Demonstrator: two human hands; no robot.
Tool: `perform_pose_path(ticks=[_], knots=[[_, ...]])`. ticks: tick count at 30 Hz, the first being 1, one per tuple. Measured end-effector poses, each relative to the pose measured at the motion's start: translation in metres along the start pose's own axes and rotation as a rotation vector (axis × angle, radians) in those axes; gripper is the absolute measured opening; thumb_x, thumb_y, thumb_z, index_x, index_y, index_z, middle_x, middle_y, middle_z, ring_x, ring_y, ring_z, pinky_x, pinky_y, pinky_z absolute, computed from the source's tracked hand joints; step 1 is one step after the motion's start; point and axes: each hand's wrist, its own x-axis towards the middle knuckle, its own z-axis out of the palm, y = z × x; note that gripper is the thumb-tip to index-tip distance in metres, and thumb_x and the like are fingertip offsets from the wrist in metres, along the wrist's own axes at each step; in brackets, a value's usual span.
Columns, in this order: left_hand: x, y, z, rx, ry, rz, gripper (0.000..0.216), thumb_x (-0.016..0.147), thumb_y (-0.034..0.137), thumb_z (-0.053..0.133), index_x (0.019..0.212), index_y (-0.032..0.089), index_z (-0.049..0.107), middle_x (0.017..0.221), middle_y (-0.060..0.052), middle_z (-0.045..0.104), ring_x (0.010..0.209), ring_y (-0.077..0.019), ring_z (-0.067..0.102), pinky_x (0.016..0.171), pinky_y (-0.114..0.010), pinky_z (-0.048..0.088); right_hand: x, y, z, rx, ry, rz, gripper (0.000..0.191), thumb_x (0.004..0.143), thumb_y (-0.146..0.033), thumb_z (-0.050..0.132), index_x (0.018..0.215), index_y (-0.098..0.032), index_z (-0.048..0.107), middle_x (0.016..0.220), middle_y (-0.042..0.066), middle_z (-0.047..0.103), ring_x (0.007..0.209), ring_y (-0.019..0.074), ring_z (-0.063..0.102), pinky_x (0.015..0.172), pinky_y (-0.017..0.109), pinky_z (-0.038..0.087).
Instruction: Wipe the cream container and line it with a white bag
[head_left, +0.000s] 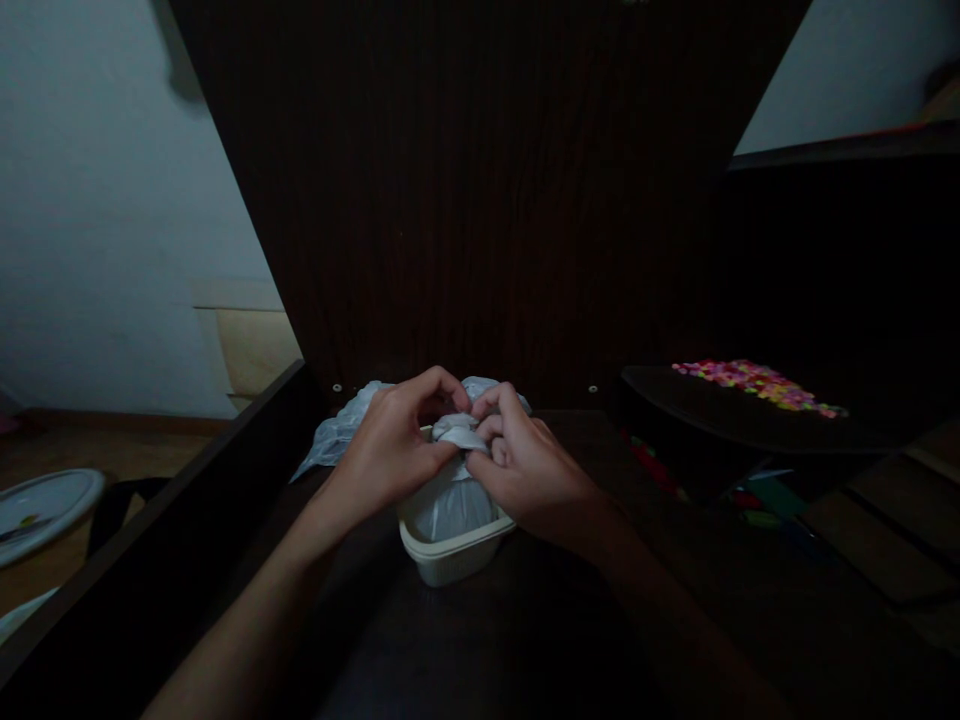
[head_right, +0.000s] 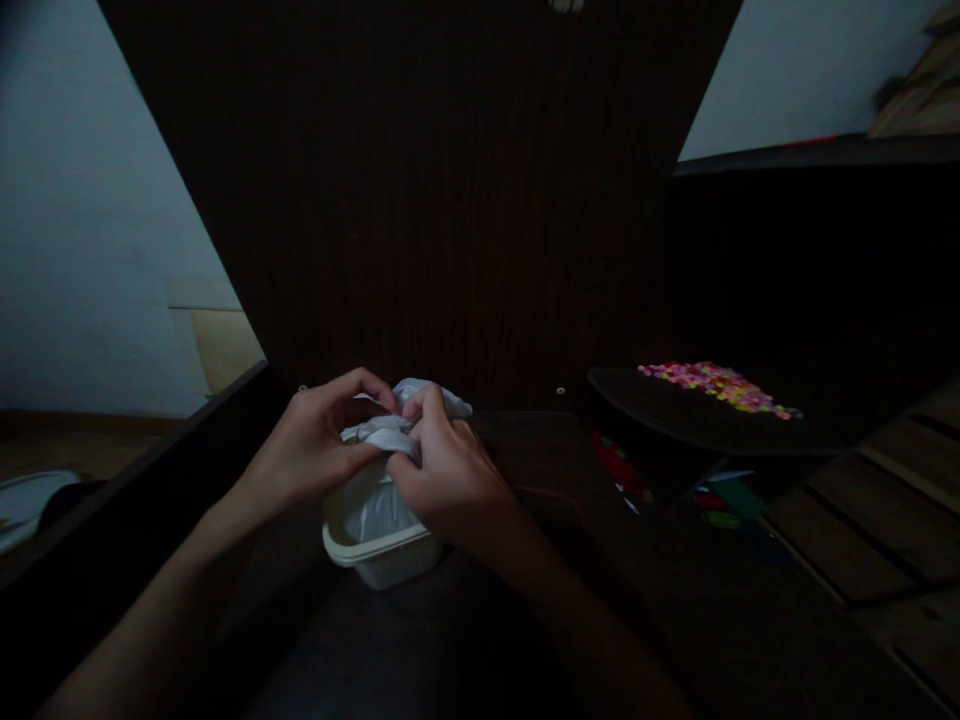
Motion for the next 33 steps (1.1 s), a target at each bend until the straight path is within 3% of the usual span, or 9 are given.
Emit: perform_pose_path(ticks=[9,14,18,21,28,33], knots=[[0.000,0.000,0.001,-0.137,0.037,-0.040,0.022,0.070,0.006,0.060,0.084,0.019,0.050,0.082,0.003,0.053,0.072,-0.0118,0.056,0.063,-0.023,0.046,0.004,0.004,0.003,0.055,0.054,-0.075,0.030,0.083,-0.008,0.048,0.107,-0.024,0.043,0.085,-0.001,0.055,0.076,0.0155,0.054,0.065,0.028,0.039],[-0.001,0.004,-0.002,-0.228,-0.100,-0.075,0.025,0.071,0.005,0.060,0.087,0.020,0.047,0.086,0.003,0.050,0.077,-0.0118,0.054,0.067,-0.023,0.046,0.006,0.007,0.000,0.003,0.096,-0.167,0.030,0.080,-0.004,0.047,0.104,-0.022,0.049,0.102,0.004,0.058,0.088,0.0169,0.056,0.074,0.030,0.043],[-0.001,0.004,-0.005,-0.274,-0.186,-0.075,0.026,0.073,0.007,0.062,0.088,0.021,0.046,0.092,0.001,0.051,0.087,-0.0146,0.054,0.077,-0.026,0.049,0.007,0.009,-0.001,-0.034,0.101,-0.214,0.032,0.079,-0.002,0.044,0.103,-0.020,0.053,0.102,0.004,0.060,0.091,0.0176,0.057,0.079,0.031,0.044],[-0.001,0.005,-0.006,-0.332,-0.235,-0.091,0.027,0.074,0.009,0.065,0.086,0.021,0.044,0.090,0.001,0.050,0.086,-0.0147,0.053,0.076,-0.026,0.049,0.007,0.007,-0.002,-0.025,0.083,-0.232,0.032,0.078,0.000,0.044,0.101,-0.020,0.054,0.100,0.004,0.062,0.093,0.0176,0.059,0.082,0.031,0.045],[-0.001,0.009,-0.007,-0.319,-0.267,-0.046,0.025,0.074,0.009,0.064,0.086,0.021,0.045,0.094,-0.001,0.053,0.089,-0.0160,0.055,0.079,-0.029,0.051,0.008,0.008,-0.002,0.200,0.015,-0.197,0.035,0.079,-0.002,0.046,0.107,-0.023,0.051,0.102,0.004,0.068,0.091,0.0165,0.064,0.081,0.031,0.050],[-0.001,0.009,-0.008,-0.183,-0.177,-0.020,0.021,0.075,0.010,0.063,0.091,0.019,0.051,0.097,-0.002,0.056,0.092,-0.0167,0.059,0.082,-0.030,0.053,0.013,0.011,-0.002,0.432,0.040,-0.189,0.034,0.074,-0.002,0.049,0.102,-0.020,0.053,0.096,0.002,0.064,0.090,0.0147,0.065,0.077,0.028,0.053]])
